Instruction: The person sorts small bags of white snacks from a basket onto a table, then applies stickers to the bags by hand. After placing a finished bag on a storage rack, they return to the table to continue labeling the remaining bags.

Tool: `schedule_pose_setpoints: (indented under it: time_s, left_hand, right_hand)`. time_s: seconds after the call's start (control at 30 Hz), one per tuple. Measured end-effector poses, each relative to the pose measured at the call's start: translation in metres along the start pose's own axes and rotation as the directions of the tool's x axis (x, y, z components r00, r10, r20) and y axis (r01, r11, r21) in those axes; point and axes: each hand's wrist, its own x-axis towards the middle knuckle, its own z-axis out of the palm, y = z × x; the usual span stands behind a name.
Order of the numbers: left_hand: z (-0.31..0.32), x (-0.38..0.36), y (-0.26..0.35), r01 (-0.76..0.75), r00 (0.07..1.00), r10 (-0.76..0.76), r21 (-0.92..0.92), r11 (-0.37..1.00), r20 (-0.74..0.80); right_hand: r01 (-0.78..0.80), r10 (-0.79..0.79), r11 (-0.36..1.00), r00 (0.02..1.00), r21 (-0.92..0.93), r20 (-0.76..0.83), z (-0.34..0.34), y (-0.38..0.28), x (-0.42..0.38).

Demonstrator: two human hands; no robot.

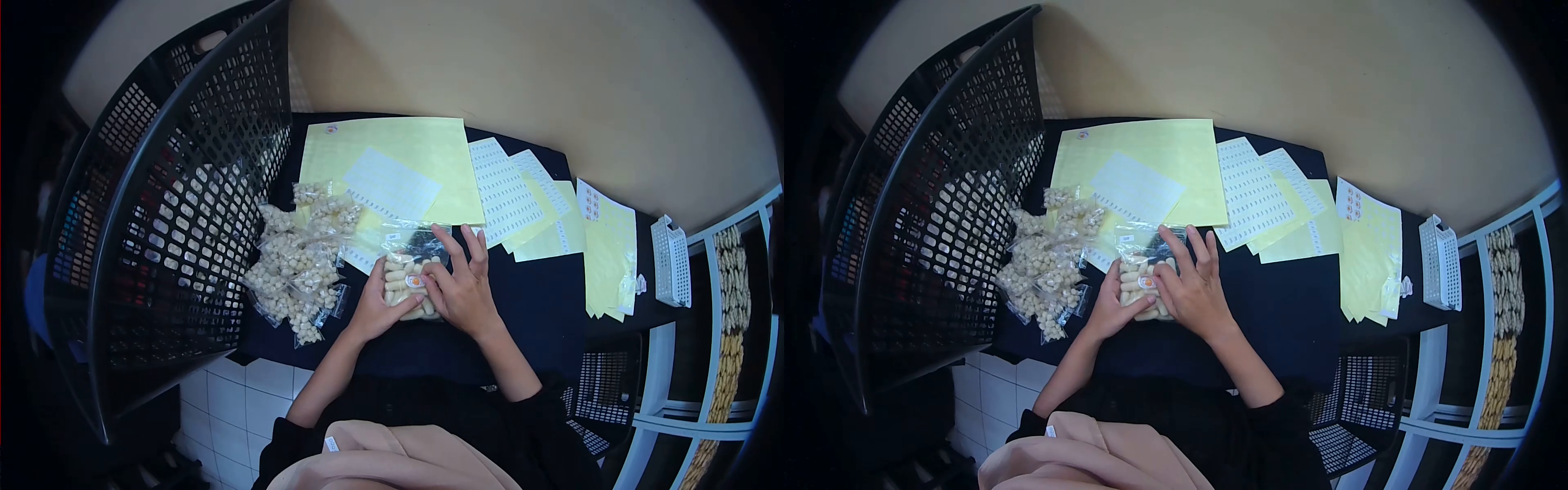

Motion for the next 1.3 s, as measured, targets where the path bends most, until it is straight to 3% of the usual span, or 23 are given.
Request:
schedule_pose_setpoints:
  time_s: [0.13, 0.2, 0.27, 0.33, 0.4, 0.43, 0.47, 0.53, 0.6, 0.7, 0.77, 0.87, 0.9, 0.97, 1.0, 1.03, 1.07, 1.13, 1.3]
  left_hand:
    - [0.009, -0.002, 0.013, -0.016, 0.998, 0.018, -0.032, 0.999, 0.063]
    - [0.02, -0.001, 0.022, 0.005, 1.0, -0.002, -0.123, 0.992, 0.024]
    - [0.028, 0.0, 0.024, 0.051, 0.998, -0.045, -0.121, 0.991, 0.048]
    - [0.035, 0.002, 0.026, 0.076, 0.994, -0.061, -0.177, 0.981, 0.091]
    - [0.041, 0.003, 0.028, 0.084, 0.985, -0.059, -0.15, 0.985, 0.164]
    - [0.044, 0.004, 0.028, 0.072, 0.977, -0.045, -0.124, 0.99, 0.208]
    - [0.047, 0.005, 0.029, 0.084, 0.969, -0.052, -0.124, 0.989, 0.241]
    - [0.054, 0.007, 0.03, 0.109, 0.949, -0.063, -0.135, 0.985, 0.308]
    - [0.06, 0.013, 0.031, 0.148, 0.926, -0.089, -0.135, 0.98, 0.368]
    - [0.071, 0.01, 0.03, 0.224, 0.891, -0.146, -0.136, 0.965, 0.431]
    - [0.082, 0.005, 0.032, 0.235, 0.861, -0.145, -0.128, 0.964, 0.488]
    - [0.11, -0.014, 0.038, 0.259, 0.795, -0.142, -0.119, 0.959, 0.59]
    - [0.12, -0.023, 0.04, 0.274, 0.764, -0.142, -0.117, 0.955, 0.629]
    - [0.139, -0.043, 0.032, 0.34, 0.678, -0.149, -0.127, 0.932, 0.72]
    - [0.149, -0.055, 0.029, 0.404, 0.613, -0.16, -0.132, 0.905, 0.774]
    - [0.161, -0.07, 0.029, 0.394, 0.585, -0.15, -0.118, 0.912, 0.797]
    - [0.171, -0.086, 0.027, 0.399, 0.553, -0.145, -0.108, 0.911, 0.82]
    - [0.191, -0.122, 0.019, 0.402, 0.475, -0.236, 0.029, 0.915, 0.848]
    - [0.234, -0.244, -0.018, 0.374, 0.39, -0.225, 0.069, 0.925, 0.893]
  right_hand:
    - [-0.118, 0.118, 0.993, 0.993, 0.002, -0.022, -0.007, -0.007, -0.007]
    - [-0.171, 0.171, 0.985, 0.984, 0.011, -0.044, -0.015, -0.009, -0.009]
    - [-0.3, 0.313, 0.944, 0.945, 0.136, -0.092, -0.023, -0.011, -0.013]
    - [-0.358, 0.365, 0.931, 0.923, 0.077, -0.125, -0.029, -0.014, -0.019]
    - [-0.476, 0.671, 0.634, 0.73, 0.61, -0.128, -0.021, -0.012, -0.029]
    - [-0.375, 0.702, 0.497, 0.704, 0.783, -0.108, -0.018, -0.01, -0.032]
    - [-0.386, 0.72, 0.501, 0.683, 0.775, -0.125, -0.017, -0.008, -0.037]
    - [-0.295, 0.793, 0.213, 0.609, 0.931, 0.012, -0.017, -0.007, -0.047]
    - [-0.323, 0.819, 0.31, 0.569, 0.894, -0.078, -0.02, -0.008, -0.053]
    - [-0.362, 0.881, 0.31, 0.456, 0.879, -0.123, -0.032, -0.017, -0.06]
    - [-0.301, 0.925, 0.211, 0.369, 0.93, -0.09, -0.043, -0.023, -0.07]
    - [-0.304, 0.948, 0.229, 0.284, 0.925, -0.141, -0.066, -0.029, -0.103]
    - [-0.302, 0.931, 0.244, 0.338, 0.922, -0.135, -0.075, -0.03, -0.122]
    - [-0.272, 0.941, 0.259, 0.288, 0.927, -0.178, -0.103, -0.05, -0.146]
    - [-0.242, 0.946, 0.252, 0.264, 0.937, -0.187, -0.116, -0.062, -0.159]
    - [-0.347, 0.928, 0.339, 0.276, 0.874, -0.25, -0.122, -0.073, -0.179]
    - [-0.349, 0.927, 0.354, 0.249, 0.867, -0.279, -0.128, -0.087, -0.198]
    - [-0.443, 0.93, 0.368, 0.187, 0.818, -0.317, -0.14, -0.118, -0.24]
    - [-0.483, 0.906, 0.38, 0.021, 0.789, -0.424, -0.166, -0.204, -0.344]
